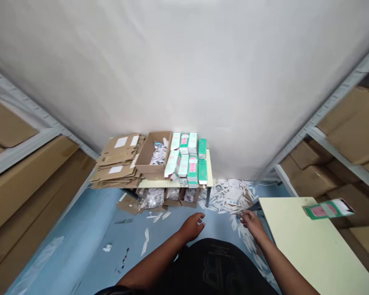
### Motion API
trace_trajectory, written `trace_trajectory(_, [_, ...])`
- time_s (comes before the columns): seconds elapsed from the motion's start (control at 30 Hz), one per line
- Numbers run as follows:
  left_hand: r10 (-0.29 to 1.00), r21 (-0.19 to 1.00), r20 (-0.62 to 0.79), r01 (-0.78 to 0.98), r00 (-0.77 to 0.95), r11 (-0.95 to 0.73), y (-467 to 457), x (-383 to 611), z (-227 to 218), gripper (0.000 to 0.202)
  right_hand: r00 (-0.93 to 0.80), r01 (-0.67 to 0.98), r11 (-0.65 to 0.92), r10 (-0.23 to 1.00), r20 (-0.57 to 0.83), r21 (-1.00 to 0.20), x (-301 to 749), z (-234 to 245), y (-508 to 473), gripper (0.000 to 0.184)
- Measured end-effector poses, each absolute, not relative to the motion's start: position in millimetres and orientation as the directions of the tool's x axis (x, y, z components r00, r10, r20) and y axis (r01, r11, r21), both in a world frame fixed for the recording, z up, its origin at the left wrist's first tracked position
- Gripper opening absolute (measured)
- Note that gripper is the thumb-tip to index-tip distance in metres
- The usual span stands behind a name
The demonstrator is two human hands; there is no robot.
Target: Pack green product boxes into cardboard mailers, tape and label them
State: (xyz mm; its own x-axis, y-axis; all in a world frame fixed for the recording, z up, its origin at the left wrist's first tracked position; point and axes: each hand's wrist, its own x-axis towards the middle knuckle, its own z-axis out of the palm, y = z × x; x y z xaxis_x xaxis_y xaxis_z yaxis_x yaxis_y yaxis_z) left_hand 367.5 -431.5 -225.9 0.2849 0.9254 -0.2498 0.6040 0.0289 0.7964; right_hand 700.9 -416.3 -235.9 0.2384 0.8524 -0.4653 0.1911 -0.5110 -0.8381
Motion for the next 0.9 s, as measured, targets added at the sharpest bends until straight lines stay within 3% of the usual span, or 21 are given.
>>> trace_trajectory(0.37, [0.975,0.831,-0.223,0.519,-0.02,0.201,-431,177,-203,0.032,-0.072,0.286,-0.389,0.903,-0.424,-0.876,495,-191,-346,0.046])
trace_trajectory(0.67, [0.936,0.84,-0.219,0.435,-0.276,0.324,-402,122,-202,0.03,-0.323,0.246,-0.298,0.872,-0.368,-0.922,397,-163,-250,0.045])
trace_trajectory(0.9, [0.892,0.824,-0.188,0.428,-0.412,0.372,-357,106,-176,0.027,-0.542,0.264,-0.236,0.766,-0.346,-0.935,342,-148,-179,0.049])
